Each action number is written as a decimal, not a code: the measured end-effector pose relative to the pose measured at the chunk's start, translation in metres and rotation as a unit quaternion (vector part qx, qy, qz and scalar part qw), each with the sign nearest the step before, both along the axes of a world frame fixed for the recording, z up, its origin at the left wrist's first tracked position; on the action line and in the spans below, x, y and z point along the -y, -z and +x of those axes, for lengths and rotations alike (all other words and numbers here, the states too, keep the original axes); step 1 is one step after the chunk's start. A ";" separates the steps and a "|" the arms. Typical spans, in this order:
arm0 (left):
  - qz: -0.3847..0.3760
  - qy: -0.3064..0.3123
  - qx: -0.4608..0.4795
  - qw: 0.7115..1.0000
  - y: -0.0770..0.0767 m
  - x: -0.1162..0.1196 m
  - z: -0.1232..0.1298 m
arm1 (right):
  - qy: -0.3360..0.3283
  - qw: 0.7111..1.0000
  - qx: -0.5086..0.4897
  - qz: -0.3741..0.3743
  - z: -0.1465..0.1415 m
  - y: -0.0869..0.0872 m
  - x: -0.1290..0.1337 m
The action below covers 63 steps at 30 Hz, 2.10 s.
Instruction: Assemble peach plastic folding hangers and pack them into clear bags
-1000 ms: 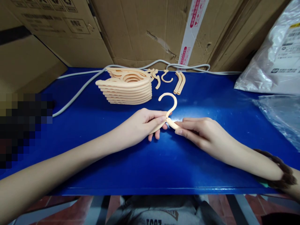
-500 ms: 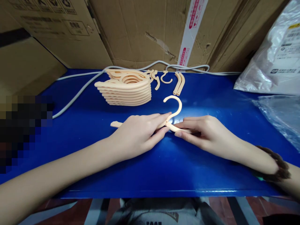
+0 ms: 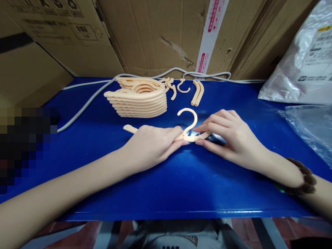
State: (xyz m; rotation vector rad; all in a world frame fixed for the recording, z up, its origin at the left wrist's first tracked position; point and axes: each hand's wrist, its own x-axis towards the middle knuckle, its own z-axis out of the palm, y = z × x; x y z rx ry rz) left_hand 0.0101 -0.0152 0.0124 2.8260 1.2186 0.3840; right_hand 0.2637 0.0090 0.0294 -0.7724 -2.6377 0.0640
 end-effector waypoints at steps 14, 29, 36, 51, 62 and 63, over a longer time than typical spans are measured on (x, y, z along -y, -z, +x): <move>-0.028 -0.063 -0.049 0.996 -0.005 0.000 0.004 | 0.003 0.997 -0.049 -0.062 -0.004 -0.001 0.014; 0.061 -0.013 0.009 0.998 0.002 0.003 0.001 | 0.012 0.997 -0.020 -0.076 -0.003 0.006 0.008; 0.071 0.001 0.026 0.997 0.003 0.003 0.001 | 0.013 0.997 -0.019 -0.072 -0.003 0.008 0.006; 0.103 0.045 0.026 0.993 0.003 0.007 0.003 | -0.017 0.996 0.003 -0.089 -0.004 0.007 0.005; 0.145 0.102 0.036 0.983 0.005 0.009 0.006 | -0.041 0.992 -0.020 -0.115 -0.006 0.010 0.005; 0.146 0.106 0.032 0.983 0.005 0.009 0.006 | -0.042 0.992 -0.021 -0.117 -0.006 0.009 0.005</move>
